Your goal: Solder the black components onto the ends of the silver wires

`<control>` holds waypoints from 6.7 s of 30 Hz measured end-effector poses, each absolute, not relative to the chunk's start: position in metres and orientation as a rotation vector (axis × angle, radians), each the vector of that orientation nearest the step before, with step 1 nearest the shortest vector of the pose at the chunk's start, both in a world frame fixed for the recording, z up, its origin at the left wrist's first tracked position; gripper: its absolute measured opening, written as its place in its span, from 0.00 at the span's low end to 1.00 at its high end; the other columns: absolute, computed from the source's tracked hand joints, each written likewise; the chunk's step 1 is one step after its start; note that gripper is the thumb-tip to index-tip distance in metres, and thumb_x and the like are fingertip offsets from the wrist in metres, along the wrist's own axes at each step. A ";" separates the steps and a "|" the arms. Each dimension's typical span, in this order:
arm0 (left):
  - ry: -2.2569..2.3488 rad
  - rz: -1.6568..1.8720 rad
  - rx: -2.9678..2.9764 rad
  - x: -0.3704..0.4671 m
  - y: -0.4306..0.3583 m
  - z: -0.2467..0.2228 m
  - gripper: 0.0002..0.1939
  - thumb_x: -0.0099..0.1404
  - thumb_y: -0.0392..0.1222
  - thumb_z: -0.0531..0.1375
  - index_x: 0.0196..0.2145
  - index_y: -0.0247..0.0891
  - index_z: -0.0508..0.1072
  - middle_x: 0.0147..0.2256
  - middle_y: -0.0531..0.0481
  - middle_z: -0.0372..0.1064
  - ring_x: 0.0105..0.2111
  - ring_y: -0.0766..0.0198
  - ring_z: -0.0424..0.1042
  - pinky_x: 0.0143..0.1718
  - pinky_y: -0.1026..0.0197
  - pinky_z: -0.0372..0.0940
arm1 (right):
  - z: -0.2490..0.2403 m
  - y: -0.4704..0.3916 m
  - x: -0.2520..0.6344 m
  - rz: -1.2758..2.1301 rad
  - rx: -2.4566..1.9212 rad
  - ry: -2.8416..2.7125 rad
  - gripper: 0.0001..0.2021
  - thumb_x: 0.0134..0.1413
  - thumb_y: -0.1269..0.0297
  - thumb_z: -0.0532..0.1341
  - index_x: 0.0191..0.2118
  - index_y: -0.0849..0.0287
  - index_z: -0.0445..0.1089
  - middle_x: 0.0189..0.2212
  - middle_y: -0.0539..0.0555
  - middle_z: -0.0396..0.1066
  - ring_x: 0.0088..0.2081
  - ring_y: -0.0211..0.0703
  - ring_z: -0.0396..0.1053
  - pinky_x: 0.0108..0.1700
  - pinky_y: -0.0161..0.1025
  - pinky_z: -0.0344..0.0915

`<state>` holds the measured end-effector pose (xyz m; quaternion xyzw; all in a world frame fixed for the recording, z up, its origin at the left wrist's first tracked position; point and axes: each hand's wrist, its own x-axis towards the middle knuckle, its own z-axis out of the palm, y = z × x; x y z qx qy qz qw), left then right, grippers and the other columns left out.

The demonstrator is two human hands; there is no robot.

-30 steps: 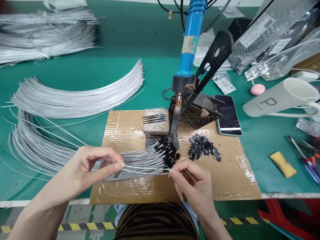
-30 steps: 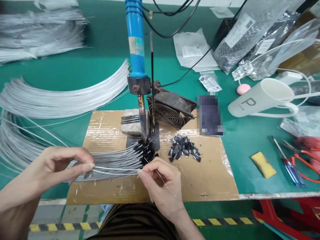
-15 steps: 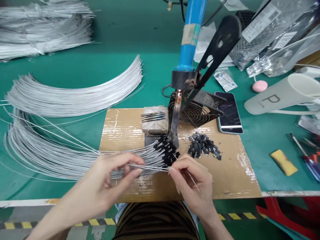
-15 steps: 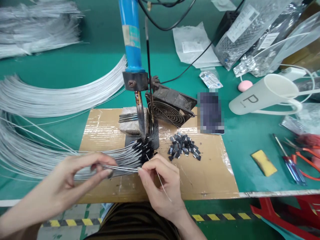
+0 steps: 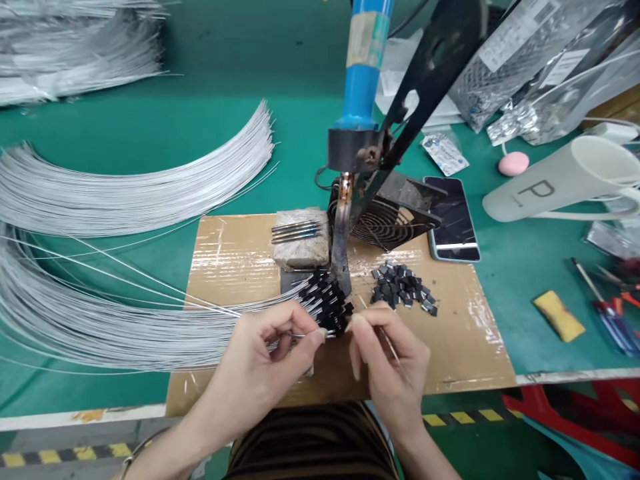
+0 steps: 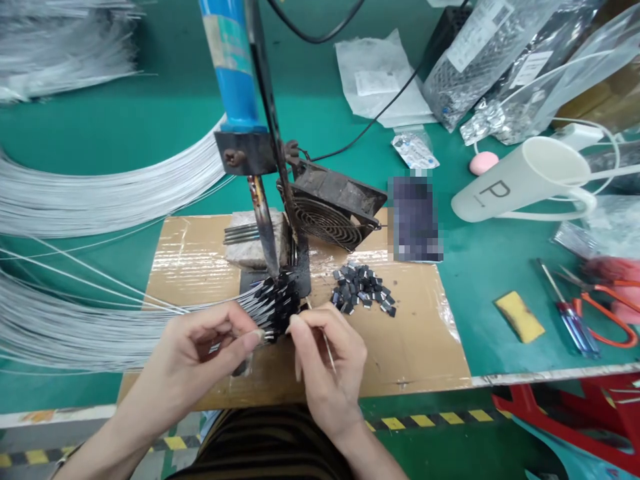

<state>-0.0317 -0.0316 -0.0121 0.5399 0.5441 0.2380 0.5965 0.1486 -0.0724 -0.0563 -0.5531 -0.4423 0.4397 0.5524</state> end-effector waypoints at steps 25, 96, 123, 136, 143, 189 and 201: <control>1.321 0.701 1.316 -0.028 -0.035 -0.016 0.11 0.72 0.44 0.64 0.32 0.39 0.79 0.24 0.54 0.72 0.24 0.68 0.65 0.26 0.66 0.59 | -0.052 -0.070 0.136 1.641 -1.042 -0.570 0.05 0.64 0.60 0.71 0.40 0.55 0.84 0.22 0.46 0.72 0.15 0.30 0.69 0.17 0.25 0.64; 1.478 0.952 1.492 -0.016 -0.051 -0.034 0.06 0.71 0.41 0.66 0.34 0.41 0.78 0.25 0.55 0.74 0.22 0.69 0.69 0.23 0.67 0.60 | -0.057 -0.069 0.134 1.650 -0.985 -0.440 0.05 0.62 0.59 0.73 0.39 0.54 0.85 0.21 0.46 0.76 0.17 0.30 0.73 0.22 0.24 0.72; 1.414 0.927 1.640 -0.016 -0.048 -0.031 0.06 0.71 0.36 0.65 0.33 0.41 0.76 0.21 0.60 0.58 0.19 0.72 0.53 0.18 0.67 0.49 | -0.051 -0.063 0.148 1.765 -1.003 -0.411 0.07 0.57 0.60 0.75 0.33 0.59 0.84 0.22 0.47 0.75 0.14 0.29 0.69 0.16 0.24 0.66; 1.488 1.007 1.585 -0.009 -0.059 -0.042 0.04 0.71 0.37 0.65 0.36 0.41 0.76 0.23 0.57 0.68 0.19 0.71 0.61 0.20 0.67 0.57 | -0.051 -0.066 0.129 1.670 -0.922 -0.217 0.06 0.55 0.61 0.76 0.33 0.57 0.85 0.22 0.47 0.77 0.12 0.27 0.67 0.14 0.21 0.65; 1.509 1.020 1.580 -0.005 -0.059 -0.043 0.04 0.71 0.37 0.65 0.36 0.41 0.77 0.24 0.57 0.72 0.20 0.71 0.64 0.21 0.67 0.59 | -0.052 -0.068 0.125 1.657 -0.920 -0.192 0.06 0.56 0.61 0.75 0.33 0.58 0.85 0.21 0.47 0.76 0.12 0.27 0.66 0.14 0.21 0.65; 1.510 0.888 1.449 -0.010 -0.049 -0.033 0.02 0.69 0.40 0.66 0.37 0.42 0.80 0.29 0.52 0.79 0.27 0.67 0.74 0.26 0.67 0.63 | -0.078 -0.082 0.202 0.332 -1.766 -1.588 0.09 0.62 0.64 0.71 0.47 0.56 0.79 0.32 0.52 0.76 0.30 0.40 0.73 0.36 0.39 0.74; 1.495 0.881 1.471 -0.013 -0.049 -0.036 0.03 0.70 0.40 0.66 0.37 0.43 0.79 0.28 0.54 0.75 0.26 0.68 0.69 0.26 0.66 0.60 | -0.081 -0.078 0.199 0.079 -1.753 -1.735 0.03 0.68 0.72 0.65 0.43 0.61 0.77 0.31 0.52 0.75 0.30 0.39 0.75 0.35 0.36 0.73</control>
